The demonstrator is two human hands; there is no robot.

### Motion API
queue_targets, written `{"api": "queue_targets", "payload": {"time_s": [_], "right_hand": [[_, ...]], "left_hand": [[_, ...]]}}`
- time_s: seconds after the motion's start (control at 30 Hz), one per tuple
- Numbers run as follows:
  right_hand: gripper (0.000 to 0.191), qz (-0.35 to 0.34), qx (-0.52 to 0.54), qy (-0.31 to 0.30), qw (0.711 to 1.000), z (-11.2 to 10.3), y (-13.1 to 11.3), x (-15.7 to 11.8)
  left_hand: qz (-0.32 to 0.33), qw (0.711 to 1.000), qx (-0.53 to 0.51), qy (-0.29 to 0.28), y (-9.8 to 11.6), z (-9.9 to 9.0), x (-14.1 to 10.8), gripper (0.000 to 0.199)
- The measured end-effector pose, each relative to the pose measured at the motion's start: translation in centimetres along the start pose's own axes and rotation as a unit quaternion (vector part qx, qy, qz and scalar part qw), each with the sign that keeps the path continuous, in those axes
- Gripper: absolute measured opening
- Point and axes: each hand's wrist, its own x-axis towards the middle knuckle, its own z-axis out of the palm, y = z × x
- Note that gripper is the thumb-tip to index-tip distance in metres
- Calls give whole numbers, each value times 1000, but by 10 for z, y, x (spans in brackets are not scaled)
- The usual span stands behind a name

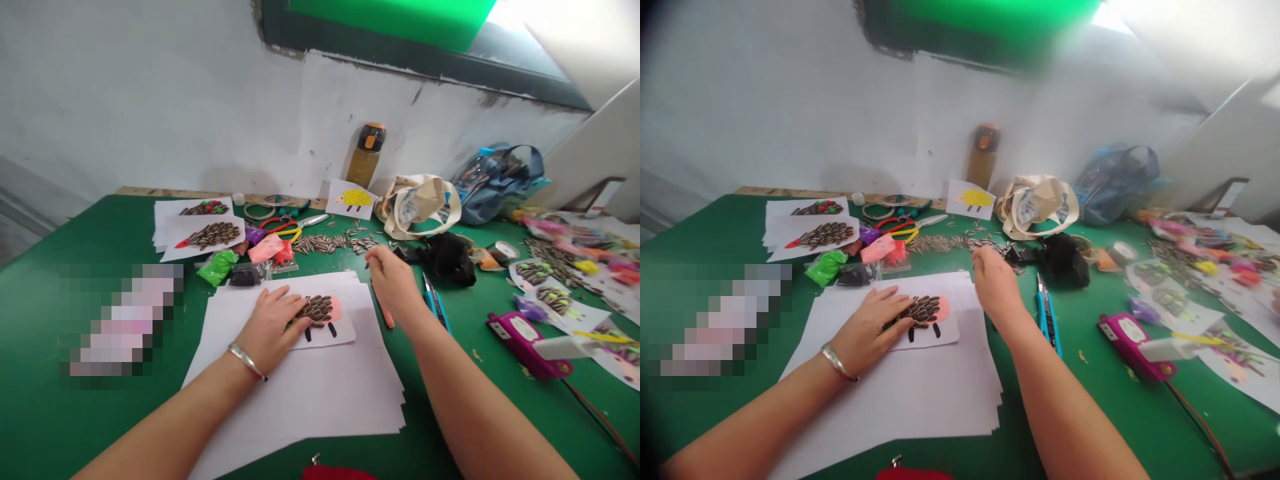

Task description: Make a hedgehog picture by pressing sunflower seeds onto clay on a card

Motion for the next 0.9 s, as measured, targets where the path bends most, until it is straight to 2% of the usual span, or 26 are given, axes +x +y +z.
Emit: {"api": "queue_targets", "payload": {"time_s": [0.07,0.13,0.23,0.53,0.67,0.9], "right_hand": [[24,5,65,-74,995,0,-14,-17],[22,7,85,-126,988,4,-23,-34],[23,-11,76,-162,984,9,-28,-50],[27,-46,60,-195,978,17,-23,-50],[25,-68,69,-171,981,23,-22,-51],[23,-68,69,-153,983,27,-20,-52]], "left_hand": [[2,1000,0,0,0,-1,1,34],[5,1000,0,-3,0,-1,1,34],[4,1000,2,-9,0,-1,1,35],[1,1000,5,-1,1,0,0,34],[-5,1000,2,-3,0,1,0,35],[-10,1000,3,-16,0,1,0,35]]}}
